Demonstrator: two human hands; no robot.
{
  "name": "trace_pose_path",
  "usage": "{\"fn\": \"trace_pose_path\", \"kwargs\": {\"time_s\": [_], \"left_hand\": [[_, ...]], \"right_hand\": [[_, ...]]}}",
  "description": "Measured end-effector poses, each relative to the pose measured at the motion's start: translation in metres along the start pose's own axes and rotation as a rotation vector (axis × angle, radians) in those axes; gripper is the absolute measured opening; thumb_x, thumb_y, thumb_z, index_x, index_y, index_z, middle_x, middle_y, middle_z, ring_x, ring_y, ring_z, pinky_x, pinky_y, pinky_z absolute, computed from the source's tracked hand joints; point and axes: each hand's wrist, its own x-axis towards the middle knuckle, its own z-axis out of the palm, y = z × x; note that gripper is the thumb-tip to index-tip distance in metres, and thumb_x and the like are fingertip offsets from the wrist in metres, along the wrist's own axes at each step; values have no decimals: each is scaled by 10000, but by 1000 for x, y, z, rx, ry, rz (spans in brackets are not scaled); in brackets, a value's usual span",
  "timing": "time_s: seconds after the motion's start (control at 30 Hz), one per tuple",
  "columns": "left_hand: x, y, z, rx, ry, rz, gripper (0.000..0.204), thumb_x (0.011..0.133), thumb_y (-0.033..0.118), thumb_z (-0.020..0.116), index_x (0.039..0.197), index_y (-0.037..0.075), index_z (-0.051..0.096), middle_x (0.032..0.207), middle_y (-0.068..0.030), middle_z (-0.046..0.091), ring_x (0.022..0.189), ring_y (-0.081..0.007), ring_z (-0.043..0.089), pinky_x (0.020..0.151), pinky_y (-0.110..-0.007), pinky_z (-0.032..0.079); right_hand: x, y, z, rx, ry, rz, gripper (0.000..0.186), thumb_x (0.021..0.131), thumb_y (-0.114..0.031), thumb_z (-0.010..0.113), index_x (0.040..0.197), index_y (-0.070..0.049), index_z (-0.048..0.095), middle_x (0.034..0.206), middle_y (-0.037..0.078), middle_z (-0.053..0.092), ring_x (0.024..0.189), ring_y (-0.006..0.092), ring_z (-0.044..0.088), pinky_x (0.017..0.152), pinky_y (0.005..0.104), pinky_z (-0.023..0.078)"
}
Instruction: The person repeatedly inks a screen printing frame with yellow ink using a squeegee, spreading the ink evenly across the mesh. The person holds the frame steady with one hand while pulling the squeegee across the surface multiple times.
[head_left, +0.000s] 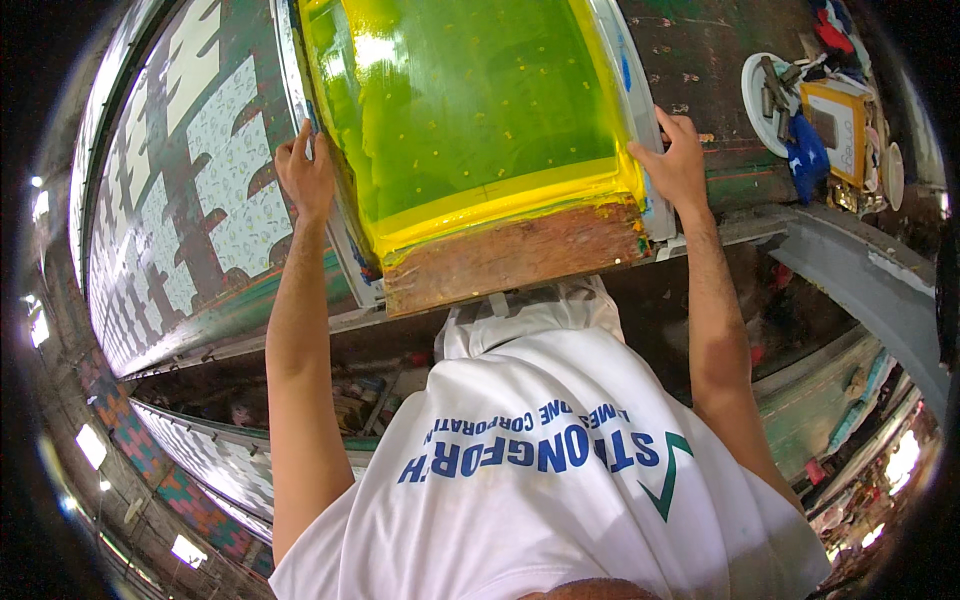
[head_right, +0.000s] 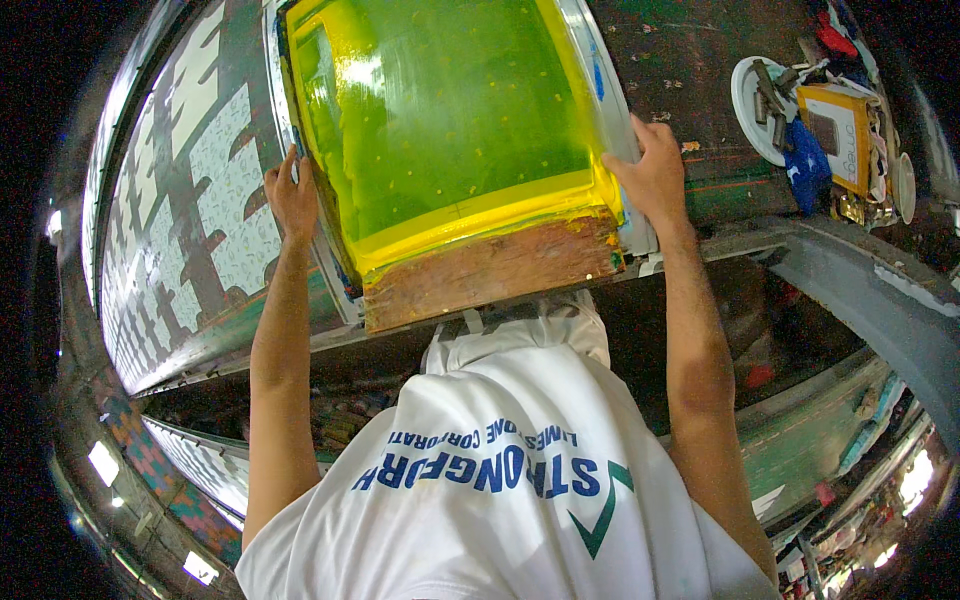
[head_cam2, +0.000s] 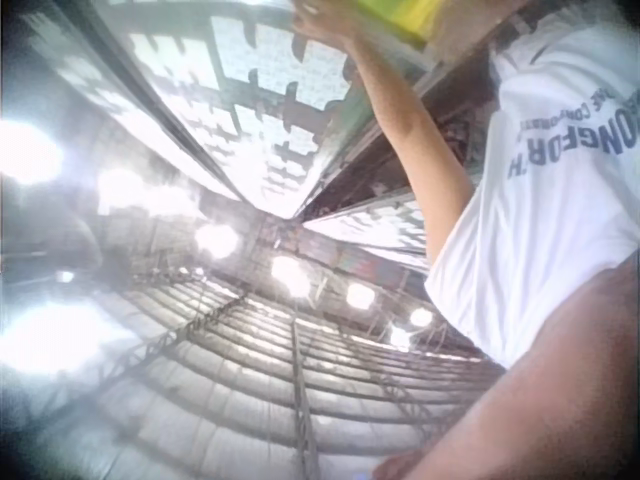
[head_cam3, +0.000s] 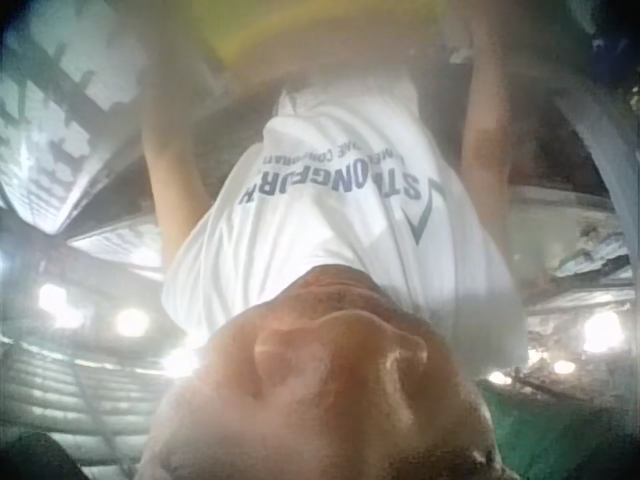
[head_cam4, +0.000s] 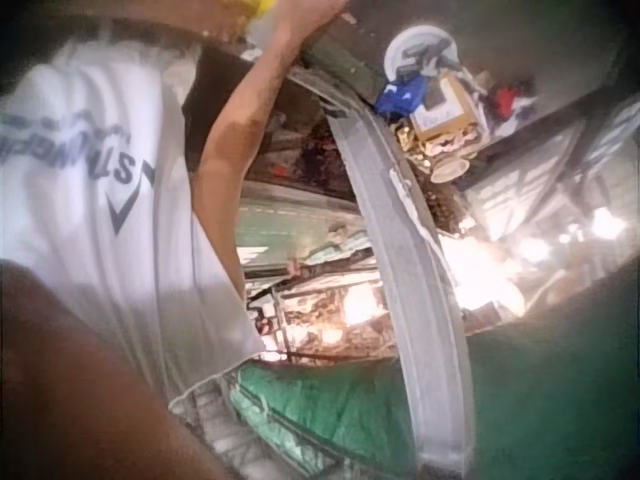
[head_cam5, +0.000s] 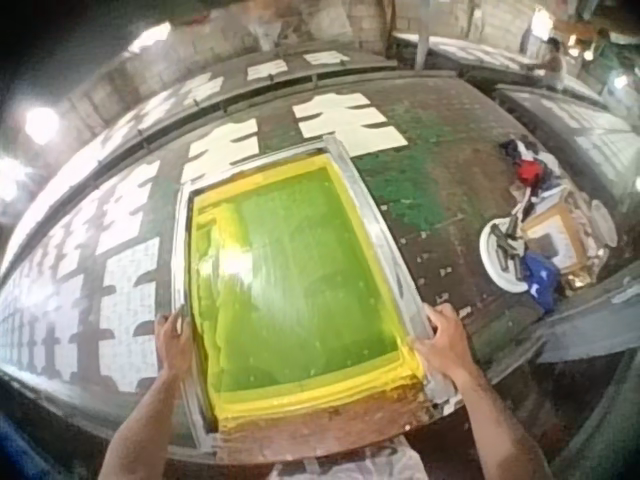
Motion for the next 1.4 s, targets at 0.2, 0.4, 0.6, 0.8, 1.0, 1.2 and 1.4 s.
{"fn": "trace_pose_path", "kwargs": {"time_s": [0.2, 0.4, 0.6, 0.8, 1.0, 1.2, 1.4], "left_hand": [[0, 3, -1, 41, 6, 28, 387, 960, 286, 716, 1319, 142, 740, 1041, -180, 628, 1041, -346, 580, 945, -478, 461], [0, 5, 1, 24, 72, 71, 372, 947, 271, 716, 1291, 132, 749, 1036, -196, 628, 1027, -365, 589, 922, -478, 476], [0, 4, 4, -32, 104, 70, 365, 933, 278, 716, 1270, 142, 751, 1026, -201, 625, 1017, -369, 596, 907, -483, 489], [0, 2, 8, -58, 92, 47, 370, 928, 282, 714, 1276, 159, 746, 1065, -212, 623, 1054, -383, 586, 904, -491, 499], [-1, 4, 8, -92, 150, 30, 362, 920, 283, 727, 1260, 164, 759, 1058, -204, 622, 1043, -377, 587, 909, -485, 503], [3, 6, 6, -148, 162, 27, 286, 981, 222, 660, 1233, 133, 761, 998, -197, 613, 983, -378, 587, 853, -474, 503], [2, 9, 2, -146, 133, -22, 263, 994, 221, 667, 1216, 123, 768, 1029, -205, 629, 1007, -375, 603, 892, -477, 495]], "right_hand": [[-11, -35, -12, -128, -5, 7, 895, 864, -352, 847, 1556, 32, 432, 1387, 242, 525, 1252, 360, 585, 1087, 442, 474], [-83, -100, 11, -79, -294, -524, 673, 794, -266, 866, 1379, -47, 614, 1352, 179, 602, 1271, 384, 572, 1095, 468, 468], [-108, -148, 40, -218, -583, -833, 555, 783, -136, 771, 1313, -34, 642, 1257, 170, 656, 1157, 364, 641, 992, 466, 536], [-107, -170, 49, -358, -432, -654, 603, 705, 16, 723, 1301, -46, 657, 1269, 151, 677, 1154, 357, 660, 972, 443, 550], [-110, -173, 70, -484, -305, -567, 536, 707, -33, 746, 1239, -74, 695, 1173, 105, 707, 1067, 323, 691, 896, 425, 570], [-95, -180, 93, -507, -116, -573, 495, 708, -54, 763, 1199, -99, 720, 1111, 74, 717, 1022, 316, 699, 851, 450, 574], [5, -212, 106, -557, -63, -489, 393, 769, -111, 760, 1162, -126, 751, 1052, 116, 741, 980, 343, 717, 831, 486, 588]]}}
